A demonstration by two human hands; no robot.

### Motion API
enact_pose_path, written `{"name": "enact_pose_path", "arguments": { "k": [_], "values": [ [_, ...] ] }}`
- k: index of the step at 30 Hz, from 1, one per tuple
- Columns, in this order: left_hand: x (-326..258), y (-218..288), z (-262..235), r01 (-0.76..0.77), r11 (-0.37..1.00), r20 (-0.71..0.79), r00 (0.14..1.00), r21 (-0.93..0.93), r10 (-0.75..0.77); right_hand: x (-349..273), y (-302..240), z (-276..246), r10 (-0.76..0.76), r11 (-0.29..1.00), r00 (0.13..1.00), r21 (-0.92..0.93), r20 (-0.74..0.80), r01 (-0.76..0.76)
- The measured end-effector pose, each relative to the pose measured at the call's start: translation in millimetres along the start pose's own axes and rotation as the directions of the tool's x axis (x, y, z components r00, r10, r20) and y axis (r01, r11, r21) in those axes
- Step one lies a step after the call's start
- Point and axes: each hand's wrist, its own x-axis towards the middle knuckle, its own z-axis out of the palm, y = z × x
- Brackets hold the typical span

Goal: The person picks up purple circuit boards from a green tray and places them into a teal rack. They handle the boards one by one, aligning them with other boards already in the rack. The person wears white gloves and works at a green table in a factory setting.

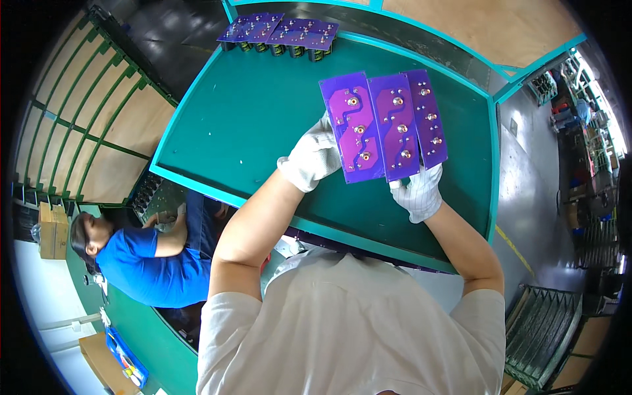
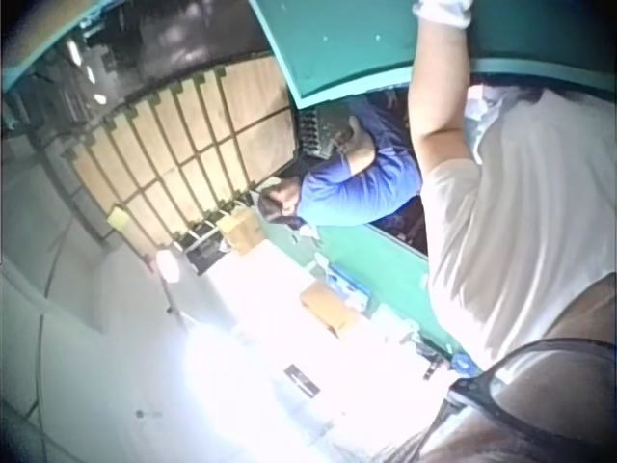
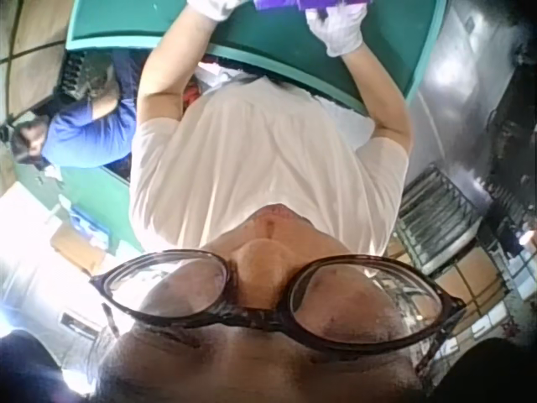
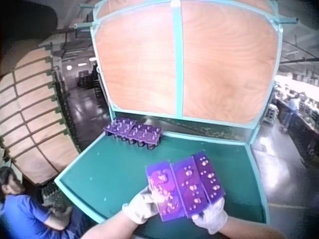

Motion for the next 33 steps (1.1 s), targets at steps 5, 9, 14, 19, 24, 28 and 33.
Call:
{"name": "enact_pose_path", "arguments": {
  "k": [5, 9, 14, 19, 24, 28, 33],
  "values": [
    [-3.1, 2.4, 2.6, 0.048, 0.998, -0.235, 0.971, 0.033, -0.039, 9.2, -5.9, -1.5, -0.033, 0.997, 0.993, -0.074, -0.109, 0.025],
    [-3.7, 3.9, -1.4, 0.051, 0.998, -0.211, 0.976, 0.025, -0.045, 5.1, -1.0, -1.7, -0.042, 0.997, 0.998, -0.062, -0.04, 0.04],
    [-2.4, -1.0, -18.9, 0.04, 0.993, -0.095, 0.994, -0.112, -0.051, -0.1, 2.0, -2.7, -0.048, 0.998, 0.999, -0.044, 0.004, 0.048],
    [-7.5, 0.1, -30.2, 0.051, 0.984, -0.13, 0.989, -0.17, -0.074, 0.8, 2.1, -3.3, -0.004, 0.992, 1.0, -0.124, 0.024, 0.007],
    [-13.3, 1.5, -24.3, -0.002, 1.0, -0.112, 0.994, -0.029, -0.001, 12.9, -1.9, -11.2, -0.014, 0.996, 1.0, -0.093, 0.013, 0.015],
    [-14.1, -1.8, -21.0, -0.075, 0.952, -0.247, 0.957, 0.296, 0.153, 24.2, -4.0, -17.1, -0.038, 0.996, 0.999, -0.08, 0.005, 0.039],
    [-8.2, -13.6, -2.8, -0.235, 0.967, -0.126, 0.961, 0.099, 0.247, 35.3, -11.8, -30.9, -0.132, 0.985, 0.989, -0.116, -0.063, 0.124]
  ]
}}
